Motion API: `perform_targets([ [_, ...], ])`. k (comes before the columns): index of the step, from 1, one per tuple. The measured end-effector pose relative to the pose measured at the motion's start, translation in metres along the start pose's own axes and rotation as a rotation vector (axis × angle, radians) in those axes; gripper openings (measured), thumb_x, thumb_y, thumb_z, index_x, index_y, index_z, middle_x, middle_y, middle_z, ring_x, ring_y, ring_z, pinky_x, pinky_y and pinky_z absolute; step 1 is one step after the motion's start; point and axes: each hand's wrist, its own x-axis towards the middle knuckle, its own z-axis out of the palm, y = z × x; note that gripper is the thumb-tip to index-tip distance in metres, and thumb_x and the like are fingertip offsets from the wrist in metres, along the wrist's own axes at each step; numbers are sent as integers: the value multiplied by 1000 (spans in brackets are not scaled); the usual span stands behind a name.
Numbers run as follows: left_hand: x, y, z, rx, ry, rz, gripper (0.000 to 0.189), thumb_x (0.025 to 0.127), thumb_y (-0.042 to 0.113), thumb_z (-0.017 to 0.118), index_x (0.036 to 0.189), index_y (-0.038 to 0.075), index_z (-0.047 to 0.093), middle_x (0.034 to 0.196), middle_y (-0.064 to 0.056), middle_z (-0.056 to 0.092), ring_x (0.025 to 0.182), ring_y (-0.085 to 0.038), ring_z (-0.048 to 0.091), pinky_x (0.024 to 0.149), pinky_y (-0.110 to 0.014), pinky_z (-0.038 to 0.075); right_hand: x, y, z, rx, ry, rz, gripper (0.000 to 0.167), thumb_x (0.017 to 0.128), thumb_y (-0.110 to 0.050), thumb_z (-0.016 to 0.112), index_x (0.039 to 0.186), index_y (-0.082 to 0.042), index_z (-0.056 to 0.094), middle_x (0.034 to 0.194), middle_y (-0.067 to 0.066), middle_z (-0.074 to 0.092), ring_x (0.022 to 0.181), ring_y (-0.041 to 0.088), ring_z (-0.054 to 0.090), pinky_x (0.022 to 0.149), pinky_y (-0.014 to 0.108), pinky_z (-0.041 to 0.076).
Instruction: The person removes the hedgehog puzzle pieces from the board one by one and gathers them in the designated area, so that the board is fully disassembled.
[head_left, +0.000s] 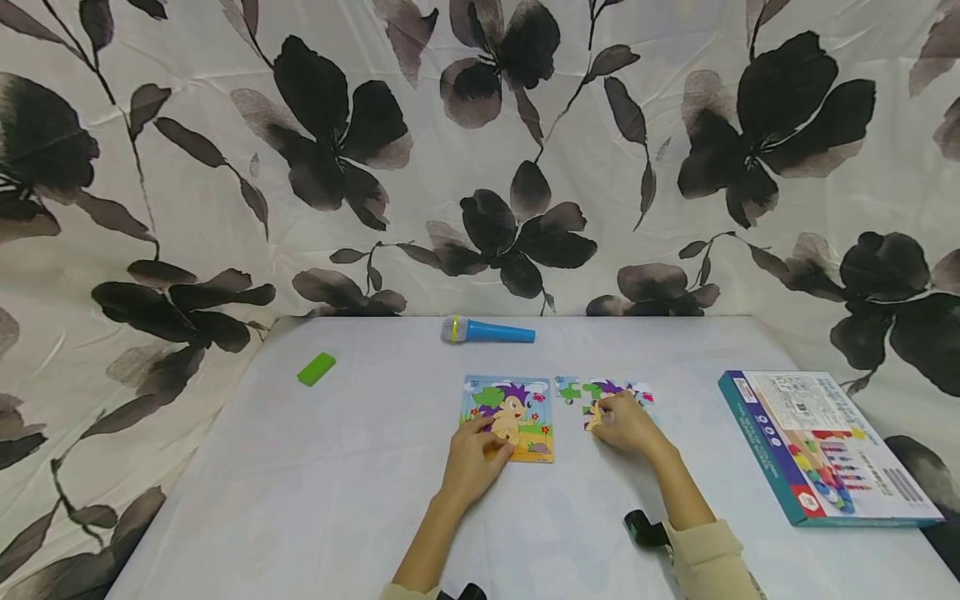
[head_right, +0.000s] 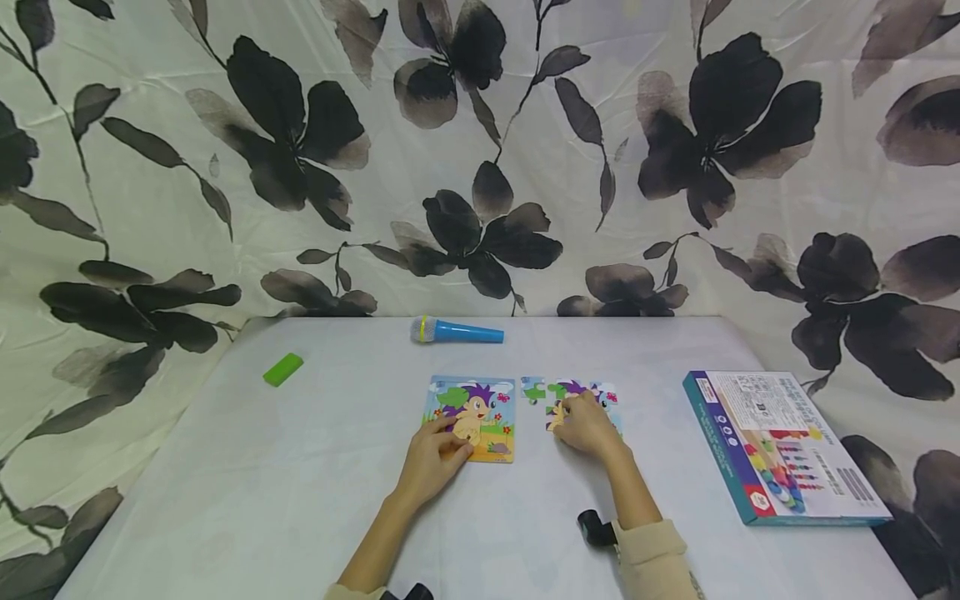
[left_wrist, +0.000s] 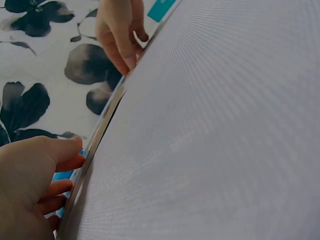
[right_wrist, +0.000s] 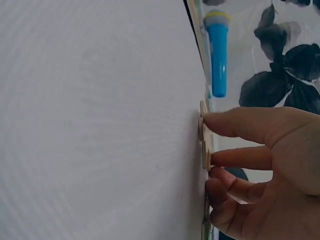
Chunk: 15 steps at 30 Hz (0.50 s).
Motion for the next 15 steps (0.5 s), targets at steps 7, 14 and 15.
perform_targets([
  [7,0,0,-1,-5,-1,-4,15,81,20,72,81,5,74,121,-16,61,119,-36,51,103,-53,34,-2,-7,-1,-44,-39,18,51,74,-11,72,117,13,58,113,28,53,108,41,50,93,54,43],
  [14,1,-3,1,2,-7,-8,15,82,21,72,82,6,75,121,-15,61,118,-35,51,103,-53,34,-2,-7,-1,-64,-30,27,51,70,-12,73,113,12,59,109,22,55,104,37,50,93,52,42],
  [15,1,-3,1,2,-9,-9,15,82,21,72,82,6,75,121,-15,61,118,-35,51,103,-53,34,-2,-7,-1,-65,-27,25,51,70,-12,74,113,12,60,109,22,56,103,37,50,93,52,42],
])
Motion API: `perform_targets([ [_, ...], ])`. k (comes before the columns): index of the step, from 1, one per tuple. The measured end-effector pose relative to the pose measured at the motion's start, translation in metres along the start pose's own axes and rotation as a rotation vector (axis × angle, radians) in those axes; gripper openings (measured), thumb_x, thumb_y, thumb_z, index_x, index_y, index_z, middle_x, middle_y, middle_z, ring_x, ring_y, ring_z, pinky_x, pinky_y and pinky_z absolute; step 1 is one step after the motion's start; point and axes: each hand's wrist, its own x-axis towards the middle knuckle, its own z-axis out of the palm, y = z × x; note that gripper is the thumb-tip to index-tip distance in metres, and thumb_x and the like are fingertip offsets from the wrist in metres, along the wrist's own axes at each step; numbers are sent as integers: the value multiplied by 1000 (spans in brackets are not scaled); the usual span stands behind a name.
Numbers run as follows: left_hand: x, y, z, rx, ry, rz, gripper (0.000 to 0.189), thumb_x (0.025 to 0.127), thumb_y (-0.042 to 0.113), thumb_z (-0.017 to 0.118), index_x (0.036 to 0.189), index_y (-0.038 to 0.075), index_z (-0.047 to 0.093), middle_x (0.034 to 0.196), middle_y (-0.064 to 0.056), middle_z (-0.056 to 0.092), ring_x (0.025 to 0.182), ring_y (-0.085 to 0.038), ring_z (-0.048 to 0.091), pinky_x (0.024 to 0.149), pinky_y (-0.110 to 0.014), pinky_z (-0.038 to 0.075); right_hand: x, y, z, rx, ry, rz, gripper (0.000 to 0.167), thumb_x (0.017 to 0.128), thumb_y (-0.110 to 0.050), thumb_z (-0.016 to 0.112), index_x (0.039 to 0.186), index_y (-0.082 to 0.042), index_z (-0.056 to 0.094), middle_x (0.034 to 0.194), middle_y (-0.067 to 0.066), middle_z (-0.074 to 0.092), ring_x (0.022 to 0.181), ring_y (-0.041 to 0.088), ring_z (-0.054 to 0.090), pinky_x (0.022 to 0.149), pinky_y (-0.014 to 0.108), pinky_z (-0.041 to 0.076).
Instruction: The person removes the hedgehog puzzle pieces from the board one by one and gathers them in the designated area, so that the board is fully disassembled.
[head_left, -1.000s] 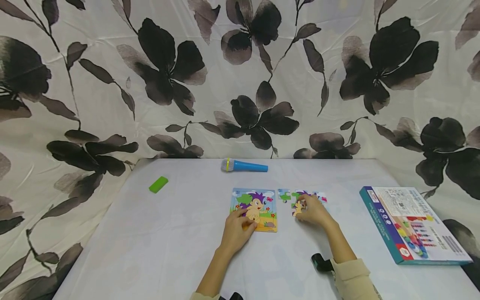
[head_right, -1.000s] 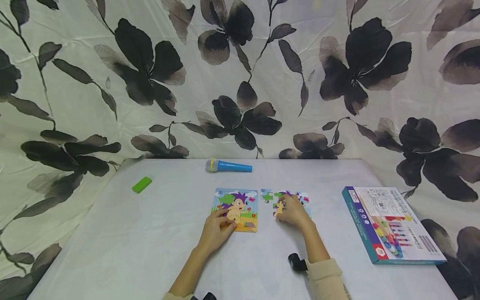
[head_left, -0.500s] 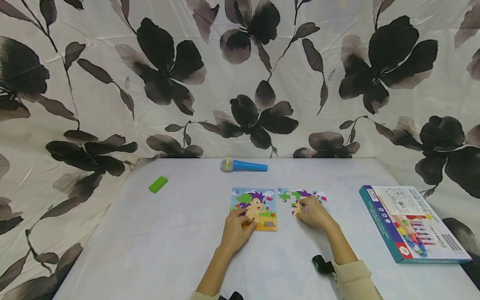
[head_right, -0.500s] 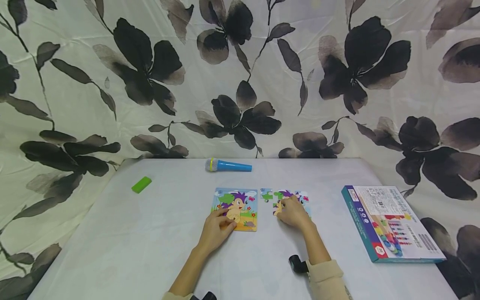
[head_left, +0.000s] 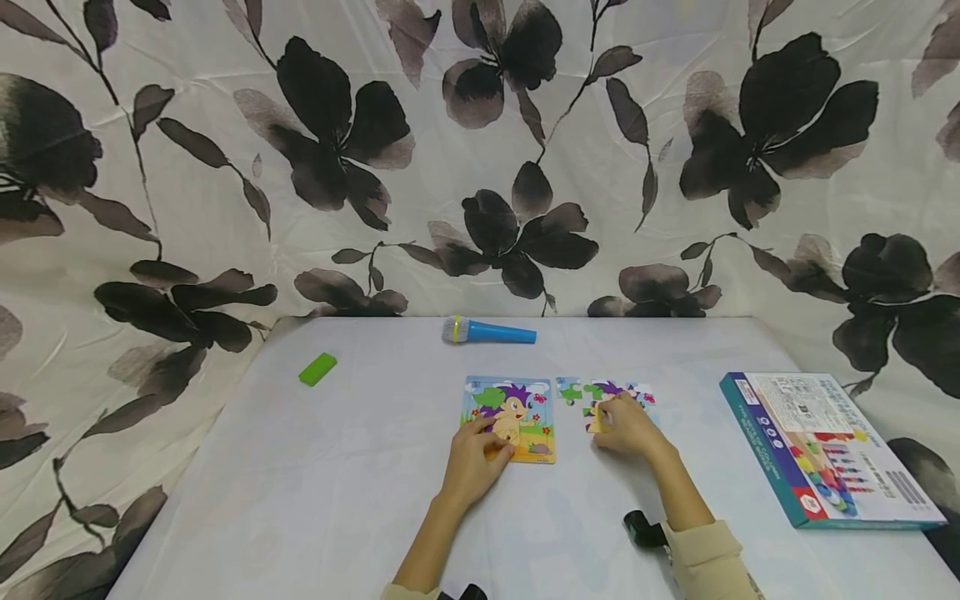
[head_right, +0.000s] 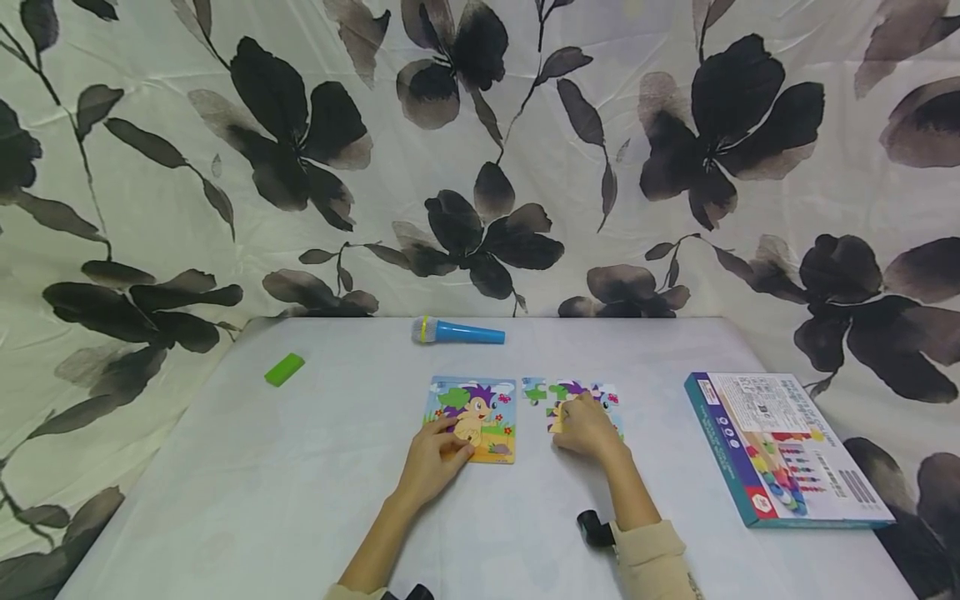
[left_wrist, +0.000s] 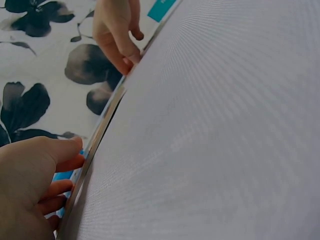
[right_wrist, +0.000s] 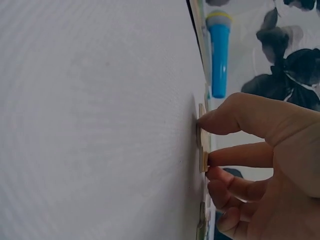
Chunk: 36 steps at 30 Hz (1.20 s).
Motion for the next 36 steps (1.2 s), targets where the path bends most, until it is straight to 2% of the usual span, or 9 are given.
perform_targets([
  [8,-1,0,-1,25,-11,5,14,81,22,73,82,7,74,122,-15,60,120,-34,50,103,-50,36,2,2,0,7,9,-22,49,70,-12,74,111,12,61,107,23,57,101,38,51,90,53,43],
  [13,-3,2,-4,85,-62,17,17,79,24,74,83,8,72,125,-16,57,122,-33,47,103,-46,38,4,4,-1,19,41,-53,43,71,-13,72,106,10,64,102,21,60,102,38,52,90,53,43],
  [18,-5,3,-6,143,-108,19,22,79,28,74,89,8,73,129,-15,53,126,-33,43,105,-45,37,9,0,0,81,79,-61,46,77,-15,72,113,11,61,107,23,58,101,36,53,88,52,45],
  [25,-9,6,-9,198,-136,3,31,80,31,74,103,10,74,131,-16,50,126,-34,39,107,-46,32,25,-19,2,242,69,-80,47,82,-17,70,121,7,58,108,22,59,87,27,53,71,38,48],
  [32,-10,8,-14,265,-145,21,33,79,31,73,107,13,73,120,-15,53,117,-31,45,102,-46,37,43,-47,13,316,49,-176,47,82,-18,72,119,6,59,103,18,62,86,26,56,74,36,50],
  [36,-9,8,-16,275,-132,40,32,79,30,74,105,12,73,112,-12,56,109,-29,50,99,-45,39,55,-60,23,345,19,-236,45,83,-17,71,119,7,58,99,17,63,80,22,57,71,31,51],
])
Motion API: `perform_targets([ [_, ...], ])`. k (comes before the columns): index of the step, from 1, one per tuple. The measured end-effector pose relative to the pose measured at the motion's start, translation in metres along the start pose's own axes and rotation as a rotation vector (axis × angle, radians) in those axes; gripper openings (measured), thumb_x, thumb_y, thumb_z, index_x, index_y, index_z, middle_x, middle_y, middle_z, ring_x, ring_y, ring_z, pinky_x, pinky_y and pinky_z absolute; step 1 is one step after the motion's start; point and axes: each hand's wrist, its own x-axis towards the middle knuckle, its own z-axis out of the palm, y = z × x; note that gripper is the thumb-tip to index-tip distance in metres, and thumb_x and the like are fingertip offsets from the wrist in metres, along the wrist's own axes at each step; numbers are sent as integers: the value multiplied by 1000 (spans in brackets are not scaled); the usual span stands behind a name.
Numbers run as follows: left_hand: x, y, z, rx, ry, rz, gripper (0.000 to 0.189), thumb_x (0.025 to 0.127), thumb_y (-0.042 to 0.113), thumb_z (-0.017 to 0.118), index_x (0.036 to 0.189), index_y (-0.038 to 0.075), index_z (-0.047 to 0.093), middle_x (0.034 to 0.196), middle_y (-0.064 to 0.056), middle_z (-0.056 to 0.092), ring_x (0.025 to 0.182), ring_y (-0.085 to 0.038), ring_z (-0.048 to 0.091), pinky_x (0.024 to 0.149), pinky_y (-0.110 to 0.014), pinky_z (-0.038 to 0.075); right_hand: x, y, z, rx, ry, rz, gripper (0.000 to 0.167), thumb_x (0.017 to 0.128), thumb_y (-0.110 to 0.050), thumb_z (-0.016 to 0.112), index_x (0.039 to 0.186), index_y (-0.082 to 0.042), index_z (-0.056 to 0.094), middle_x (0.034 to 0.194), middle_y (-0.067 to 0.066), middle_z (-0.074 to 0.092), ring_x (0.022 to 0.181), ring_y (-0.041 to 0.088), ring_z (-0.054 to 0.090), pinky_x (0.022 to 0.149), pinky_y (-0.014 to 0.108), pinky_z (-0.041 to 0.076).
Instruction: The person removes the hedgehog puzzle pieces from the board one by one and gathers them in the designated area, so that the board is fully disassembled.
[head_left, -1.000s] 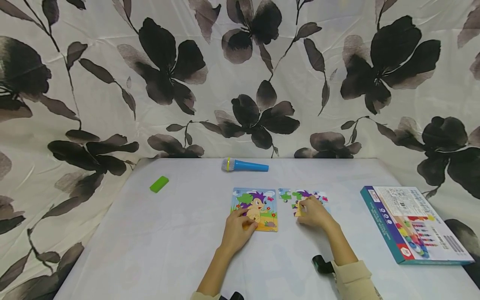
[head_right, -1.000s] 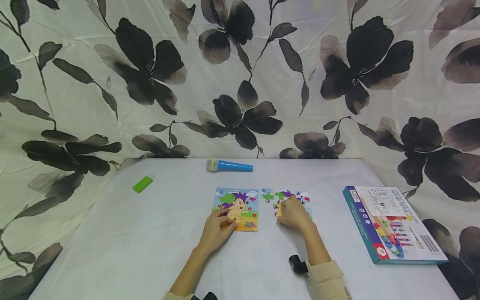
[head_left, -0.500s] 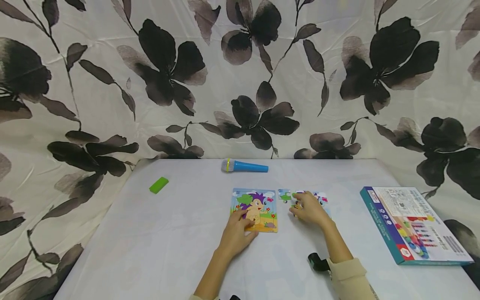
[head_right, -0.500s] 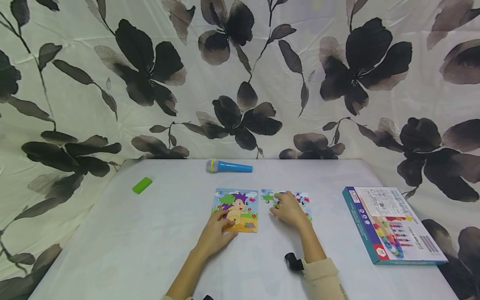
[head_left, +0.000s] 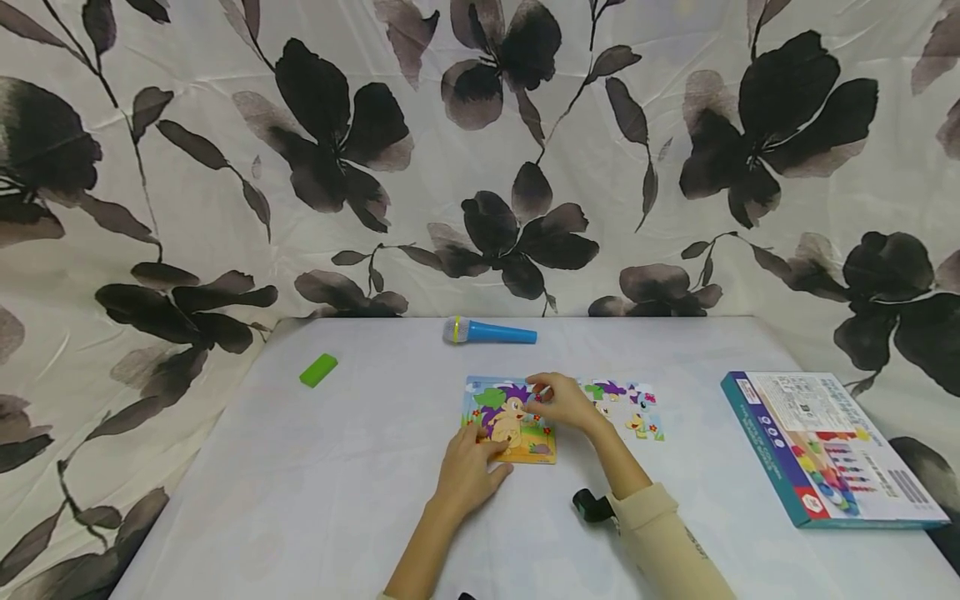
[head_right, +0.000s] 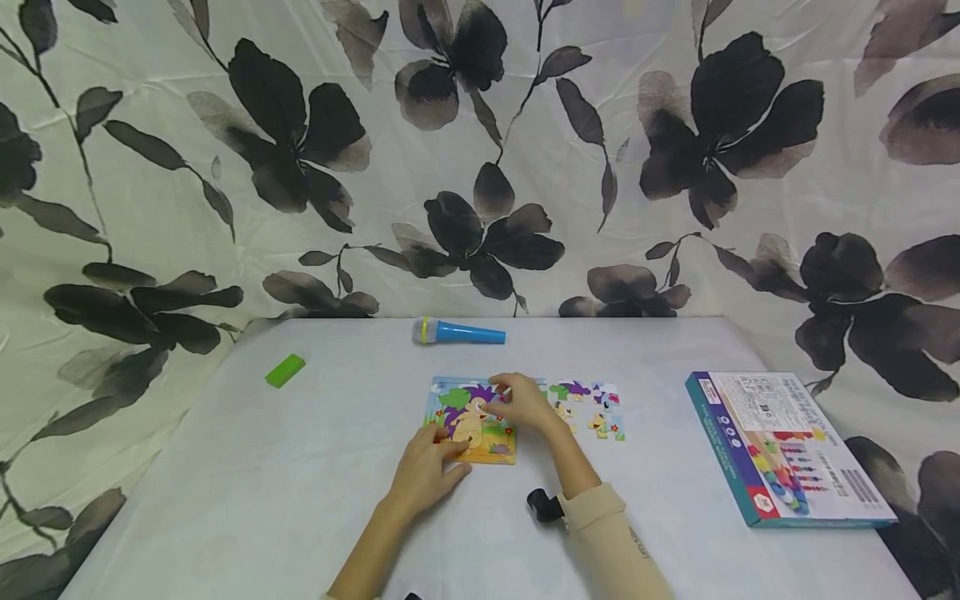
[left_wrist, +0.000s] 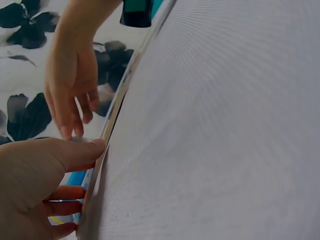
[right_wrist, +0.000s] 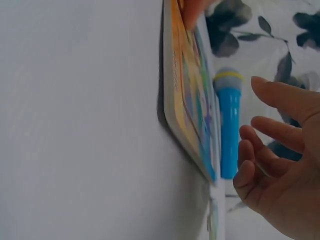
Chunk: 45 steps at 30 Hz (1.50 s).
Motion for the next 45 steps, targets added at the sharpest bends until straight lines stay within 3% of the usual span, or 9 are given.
perform_targets([
  [5,0,-2,0,-8,26,30,29,78,28,75,102,10,74,108,-11,58,104,-27,53,95,-44,41,12,-7,16,43,-61,-30,46,84,-17,70,121,7,57,97,16,62,76,18,53,64,24,47],
  [15,3,-7,2,-5,77,65,24,78,28,76,95,11,76,100,-7,61,97,-23,54,90,-44,43,28,-10,36,-56,-100,-53,45,80,-17,74,117,6,61,106,18,63,92,25,59,84,37,51],
  [20,2,-7,1,-18,93,71,24,78,28,76,94,11,76,97,-6,61,95,-23,54,88,-42,44,31,-13,40,-81,-122,-61,39,76,-15,75,109,5,66,100,15,65,90,23,57,82,36,51],
  [28,2,-7,0,-48,98,68,24,78,28,76,94,10,76,97,-5,60,94,-22,53,87,-40,44,31,-17,43,-57,-147,6,31,76,-14,77,102,0,69,88,4,63,79,14,53,72,25,48],
  [45,2,-9,2,-79,107,70,23,78,26,76,92,8,76,97,-6,60,94,-22,53,88,-42,43,33,-21,45,-18,-156,76,31,74,-15,78,96,1,63,84,4,58,77,13,50,72,24,47],
])
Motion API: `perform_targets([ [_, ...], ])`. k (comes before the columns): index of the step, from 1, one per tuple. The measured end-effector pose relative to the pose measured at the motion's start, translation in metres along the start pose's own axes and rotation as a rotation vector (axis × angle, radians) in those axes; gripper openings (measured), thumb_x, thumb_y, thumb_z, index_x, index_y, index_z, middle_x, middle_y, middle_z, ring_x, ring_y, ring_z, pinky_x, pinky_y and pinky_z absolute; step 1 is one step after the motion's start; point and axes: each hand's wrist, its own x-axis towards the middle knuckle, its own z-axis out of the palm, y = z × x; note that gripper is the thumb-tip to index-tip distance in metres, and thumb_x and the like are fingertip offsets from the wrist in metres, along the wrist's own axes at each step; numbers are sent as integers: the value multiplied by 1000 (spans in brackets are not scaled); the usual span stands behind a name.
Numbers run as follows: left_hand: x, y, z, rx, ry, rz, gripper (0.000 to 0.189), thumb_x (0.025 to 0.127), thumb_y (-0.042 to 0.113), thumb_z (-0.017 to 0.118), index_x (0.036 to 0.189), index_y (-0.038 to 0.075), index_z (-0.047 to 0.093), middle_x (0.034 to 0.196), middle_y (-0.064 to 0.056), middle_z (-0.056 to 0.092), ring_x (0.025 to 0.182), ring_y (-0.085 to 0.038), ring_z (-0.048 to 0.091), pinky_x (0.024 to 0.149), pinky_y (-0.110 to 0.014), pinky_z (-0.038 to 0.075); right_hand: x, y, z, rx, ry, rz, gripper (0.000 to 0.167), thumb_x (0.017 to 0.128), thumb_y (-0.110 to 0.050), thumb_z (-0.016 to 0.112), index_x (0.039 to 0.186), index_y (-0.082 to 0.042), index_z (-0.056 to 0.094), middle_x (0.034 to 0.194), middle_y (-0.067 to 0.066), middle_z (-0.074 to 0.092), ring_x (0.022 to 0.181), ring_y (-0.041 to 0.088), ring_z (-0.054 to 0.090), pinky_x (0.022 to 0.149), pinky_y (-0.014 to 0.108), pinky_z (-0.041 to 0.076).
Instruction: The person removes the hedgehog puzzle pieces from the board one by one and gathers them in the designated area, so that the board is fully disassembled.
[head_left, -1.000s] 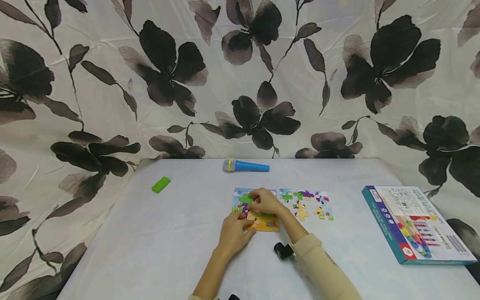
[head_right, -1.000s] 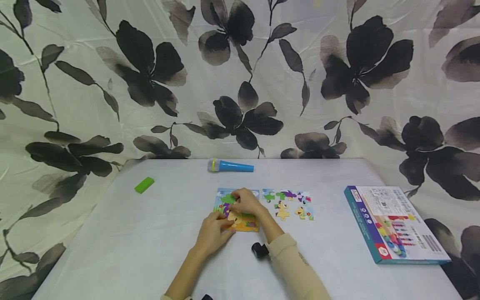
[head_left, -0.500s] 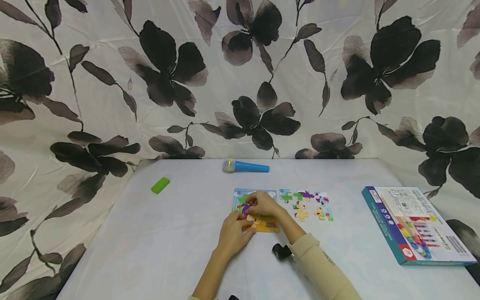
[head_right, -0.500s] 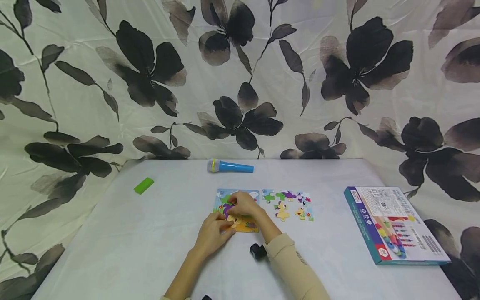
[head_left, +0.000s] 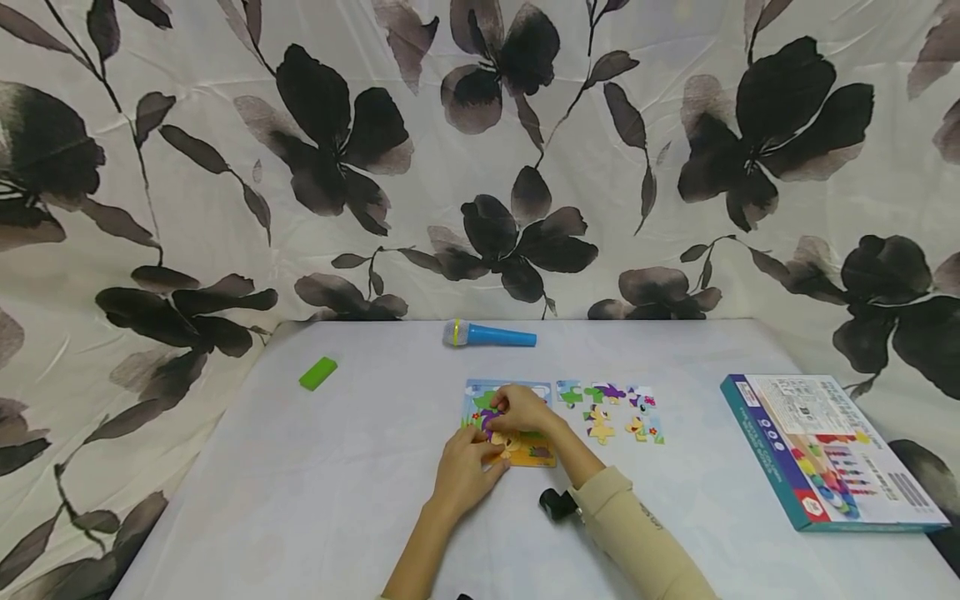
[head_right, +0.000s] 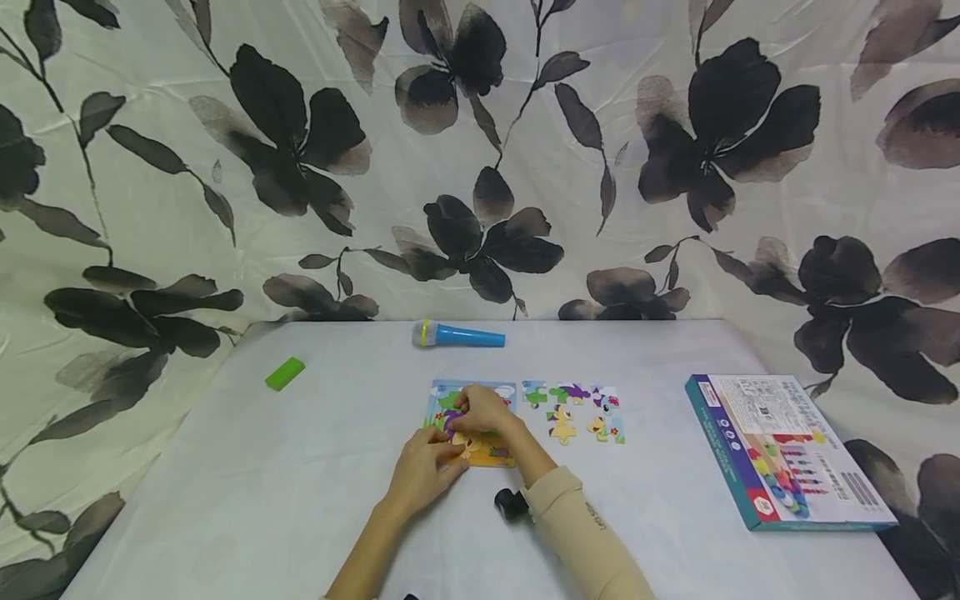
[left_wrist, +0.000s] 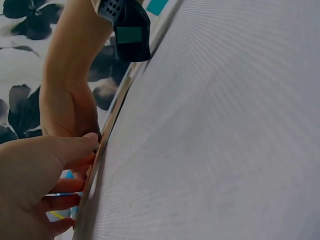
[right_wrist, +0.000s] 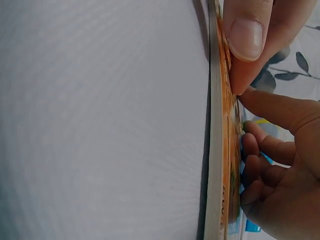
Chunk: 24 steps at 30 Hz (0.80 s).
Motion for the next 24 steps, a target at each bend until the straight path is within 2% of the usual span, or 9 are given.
perform_targets([
  [8,0,-1,0,-4,6,12,24,77,25,77,92,7,76,97,-7,60,95,-22,53,88,-42,43,-3,-1,1,24,3,22,33,75,-15,78,99,0,61,86,4,56,78,15,50,74,26,47],
  [14,0,-1,0,-5,13,11,24,77,26,77,92,7,76,95,-6,60,92,-21,53,86,-41,44,-4,0,2,33,48,11,29,75,-13,77,96,-1,61,85,4,57,78,15,51,74,26,48],
  [24,-1,0,0,5,4,15,23,78,26,76,91,7,76,98,-7,60,95,-22,54,87,-42,44,-3,3,7,161,165,-56,9,82,-7,70,85,0,64,76,5,63,68,11,56,60,21,47],
])
